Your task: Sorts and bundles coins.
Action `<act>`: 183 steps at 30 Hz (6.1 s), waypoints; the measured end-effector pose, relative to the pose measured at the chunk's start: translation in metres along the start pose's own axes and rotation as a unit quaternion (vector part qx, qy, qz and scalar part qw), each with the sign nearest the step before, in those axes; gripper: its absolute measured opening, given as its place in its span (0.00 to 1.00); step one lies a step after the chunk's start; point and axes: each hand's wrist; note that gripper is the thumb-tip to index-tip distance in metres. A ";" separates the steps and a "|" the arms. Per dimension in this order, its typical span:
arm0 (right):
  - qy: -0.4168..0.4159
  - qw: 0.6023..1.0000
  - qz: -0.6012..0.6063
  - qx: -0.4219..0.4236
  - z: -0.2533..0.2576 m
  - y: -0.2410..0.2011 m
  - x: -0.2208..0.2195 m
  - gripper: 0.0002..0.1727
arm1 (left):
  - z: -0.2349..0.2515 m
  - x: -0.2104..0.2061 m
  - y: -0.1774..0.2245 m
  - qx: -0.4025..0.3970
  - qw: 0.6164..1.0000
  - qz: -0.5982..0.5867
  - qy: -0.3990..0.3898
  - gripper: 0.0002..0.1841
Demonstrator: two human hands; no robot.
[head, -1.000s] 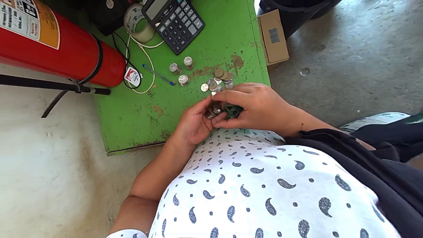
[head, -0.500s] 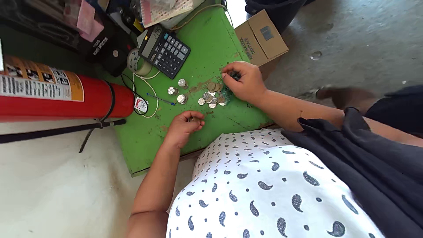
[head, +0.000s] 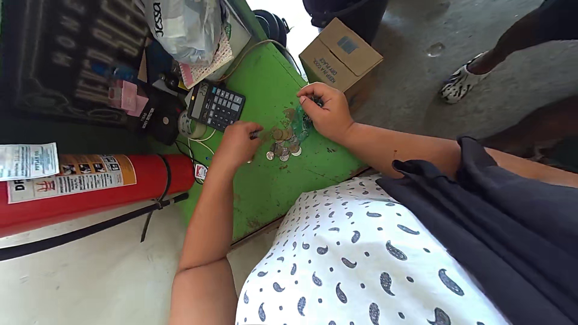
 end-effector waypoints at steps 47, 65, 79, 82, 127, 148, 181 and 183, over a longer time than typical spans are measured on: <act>-0.027 1.000 -0.007 0.012 -0.001 0.001 0.001 0.14 | -0.061 -0.106 0.039 0.132 0.983 0.089 0.091 0.29; -0.033 0.999 -0.008 0.006 -0.001 -0.001 0.001 0.14 | -0.081 -0.105 0.041 0.149 0.985 0.085 0.012 0.25; -0.030 0.999 -0.014 0.011 -0.002 -0.001 0.001 0.14 | -0.070 -0.104 0.045 0.135 0.987 0.079 0.048 0.30; -0.035 0.999 -0.012 0.010 -0.002 -0.001 0.001 0.14 | -0.067 -0.107 0.046 0.093 0.990 0.065 0.080 0.35; -0.035 0.999 -0.001 0.008 -0.002 -0.003 0.002 0.14 | -0.062 -0.133 0.057 -0.002 0.980 0.047 0.194 0.32; -0.032 0.999 -0.005 0.008 -0.002 -0.003 0.001 0.14 | -0.057 -0.146 0.046 -0.042 0.969 0.103 0.222 0.31; -0.026 1.000 -0.002 0.008 -0.002 -0.002 0.001 0.13 | -0.031 -0.119 0.035 0.048 0.965 0.088 0.242 0.28; -0.027 1.000 -0.003 0.009 -0.002 -0.002 0.002 0.14 | -0.027 -0.122 0.034 0.046 0.964 0.087 0.246 0.30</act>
Point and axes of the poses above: each hand's wrist, its own z-axis towards the middle knuckle, its own x-axis out of the back of the hand, y = z × x, and after that the axes turned 7 degrees about z, right-handed
